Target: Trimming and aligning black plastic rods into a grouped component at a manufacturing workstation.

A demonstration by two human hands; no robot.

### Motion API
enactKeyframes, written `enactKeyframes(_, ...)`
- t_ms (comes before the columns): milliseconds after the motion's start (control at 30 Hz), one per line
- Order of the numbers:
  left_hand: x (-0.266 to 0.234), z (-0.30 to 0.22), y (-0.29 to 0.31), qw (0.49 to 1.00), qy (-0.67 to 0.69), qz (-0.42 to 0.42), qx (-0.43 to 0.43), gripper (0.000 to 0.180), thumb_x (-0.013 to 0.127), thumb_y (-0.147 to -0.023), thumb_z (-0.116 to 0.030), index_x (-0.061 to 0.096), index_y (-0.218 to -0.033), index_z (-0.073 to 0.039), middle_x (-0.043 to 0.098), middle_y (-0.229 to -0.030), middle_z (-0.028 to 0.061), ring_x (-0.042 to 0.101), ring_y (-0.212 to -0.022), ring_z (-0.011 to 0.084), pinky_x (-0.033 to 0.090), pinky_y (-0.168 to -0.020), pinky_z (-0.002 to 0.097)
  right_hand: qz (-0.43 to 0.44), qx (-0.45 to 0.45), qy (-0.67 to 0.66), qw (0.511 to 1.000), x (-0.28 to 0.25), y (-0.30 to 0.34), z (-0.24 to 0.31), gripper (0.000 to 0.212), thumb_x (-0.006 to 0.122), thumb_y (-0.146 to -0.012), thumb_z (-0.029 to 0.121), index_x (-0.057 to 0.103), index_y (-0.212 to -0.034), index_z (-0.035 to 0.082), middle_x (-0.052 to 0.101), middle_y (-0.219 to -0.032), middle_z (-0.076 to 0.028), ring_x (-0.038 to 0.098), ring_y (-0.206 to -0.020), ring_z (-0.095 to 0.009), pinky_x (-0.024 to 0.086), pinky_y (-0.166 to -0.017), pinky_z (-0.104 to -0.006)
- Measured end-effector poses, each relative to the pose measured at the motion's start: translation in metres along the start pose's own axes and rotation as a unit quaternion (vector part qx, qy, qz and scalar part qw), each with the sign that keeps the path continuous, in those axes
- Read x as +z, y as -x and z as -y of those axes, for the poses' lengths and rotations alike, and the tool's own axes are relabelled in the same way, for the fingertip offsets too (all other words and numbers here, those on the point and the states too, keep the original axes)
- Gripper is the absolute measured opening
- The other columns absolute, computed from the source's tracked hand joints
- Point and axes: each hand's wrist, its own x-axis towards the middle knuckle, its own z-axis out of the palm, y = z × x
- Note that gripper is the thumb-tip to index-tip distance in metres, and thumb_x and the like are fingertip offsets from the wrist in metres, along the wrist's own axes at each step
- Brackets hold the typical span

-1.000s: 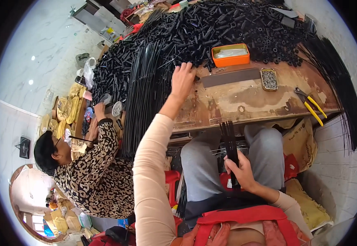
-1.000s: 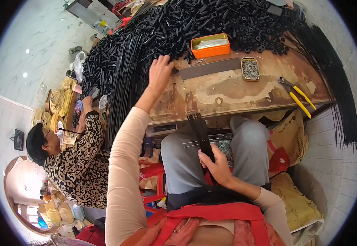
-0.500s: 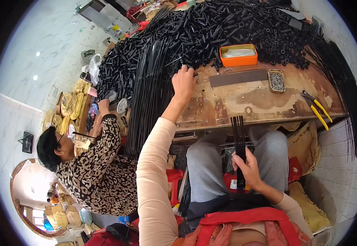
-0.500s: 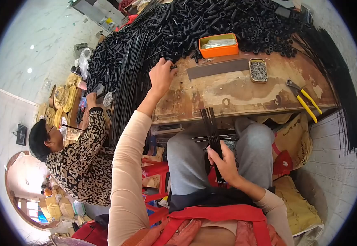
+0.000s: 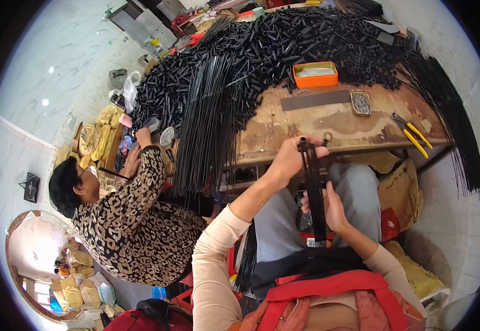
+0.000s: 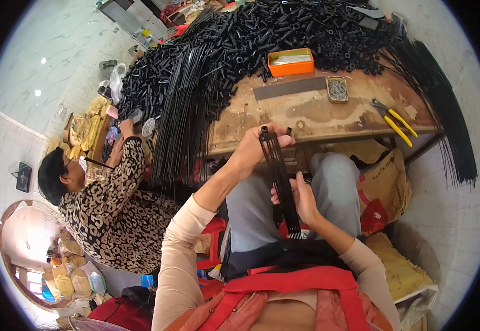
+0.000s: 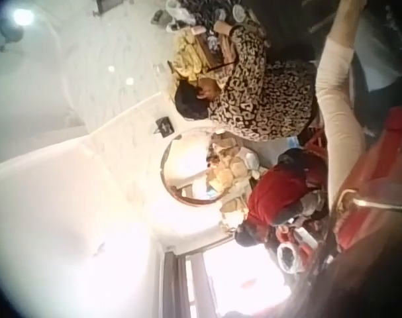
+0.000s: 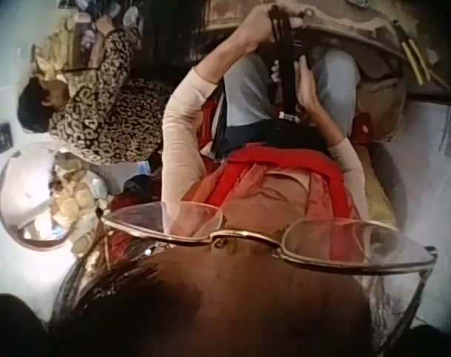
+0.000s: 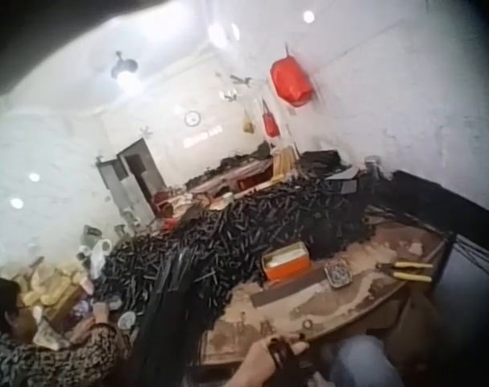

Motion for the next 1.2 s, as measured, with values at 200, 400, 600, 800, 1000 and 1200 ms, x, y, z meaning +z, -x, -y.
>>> enactKeyframes(200,0.076,-0.077,0.125,0.89,-0.146,0.175,0.395,0.017,0.069,-0.087,-0.007,0.065,-0.102,0.0,0.07,-0.095,0.0095,0.062,-0.077,0.0084,0.049,-0.066,0.0225,-0.038,-0.236,0.32,0.917,0.017,0.048,0.003,0.028,0.06,-0.095,0.025,0.06,-0.106,-0.001,0.065,-0.082,-0.009,0.064,-0.073,-0.017,0.053,-0.071,-0.029)
enactKeyframes(400,-0.018,-0.002,0.098,0.954,-0.096,-0.24,0.15,0.016,0.06,-0.095,-0.016,0.061,-0.103,-0.003,0.069,-0.097,0.0092,0.053,-0.061,0.0084,0.043,-0.062,0.0232,-0.037,-0.057,0.168,0.983,0.038,0.08,-0.003,0.019,0.063,-0.093,0.013,0.061,-0.102,-0.004,0.063,-0.074,-0.005,0.062,-0.066,-0.011,0.051,-0.063,-0.0258)
enactKeyframes(600,0.01,0.091,0.104,0.921,0.207,-0.286,0.166,0.021,0.057,-0.099,-0.021,0.054,-0.106,-0.002,0.066,-0.095,0.0079,0.058,-0.071,0.0108,0.047,-0.064,0.0263,-0.025,-0.049,0.175,0.983,0.045,0.087,-0.006,0.02,0.064,-0.093,0.013,0.062,-0.1,-0.006,0.063,-0.078,-0.006,0.062,-0.068,-0.011,0.05,-0.065,-0.0245)
enactKeyframes(800,0.031,0.094,0.094,0.866,0.201,-0.378,0.258,0.018,0.056,-0.099,-0.019,0.053,-0.104,-0.002,0.064,-0.096,0.0092,0.058,-0.074,0.0118,0.047,-0.064,0.0262,-0.028,-0.018,0.183,0.983,0.05,0.087,-0.001,0.018,0.066,-0.092,0.011,0.062,-0.098,-0.006,0.064,-0.077,-0.006,0.063,-0.069,-0.011,0.051,-0.064,-0.0241)
enactKeyframes(1000,0.034,0.097,0.093,0.875,0.222,-0.375,0.212,0.017,0.056,-0.099,-0.018,0.055,-0.105,-0.002,0.063,-0.098,0.0073,0.059,-0.081,0.0132,0.047,-0.067,0.0266,-0.022,-0.005,0.19,0.982,0.048,0.082,0.002,0.015,0.067,-0.091,0.01,0.062,-0.095,-0.004,0.066,-0.078,-0.008,0.064,-0.069,-0.012,0.052,-0.064,-0.0256)
enactKeyframes(1200,0.015,0.11,0.116,0.904,0.363,-0.196,0.111,0.027,0.064,-0.094,-0.021,0.06,-0.115,-0.003,0.066,-0.102,0.0076,0.065,-0.093,0.0158,0.055,-0.084,0.0278,-0.053,-0.007,0.176,0.983,0.041,0.083,0.004,0.016,0.069,-0.09,0.011,0.063,-0.095,-0.004,0.065,-0.078,-0.006,0.065,-0.07,-0.013,0.053,-0.064,-0.0258)
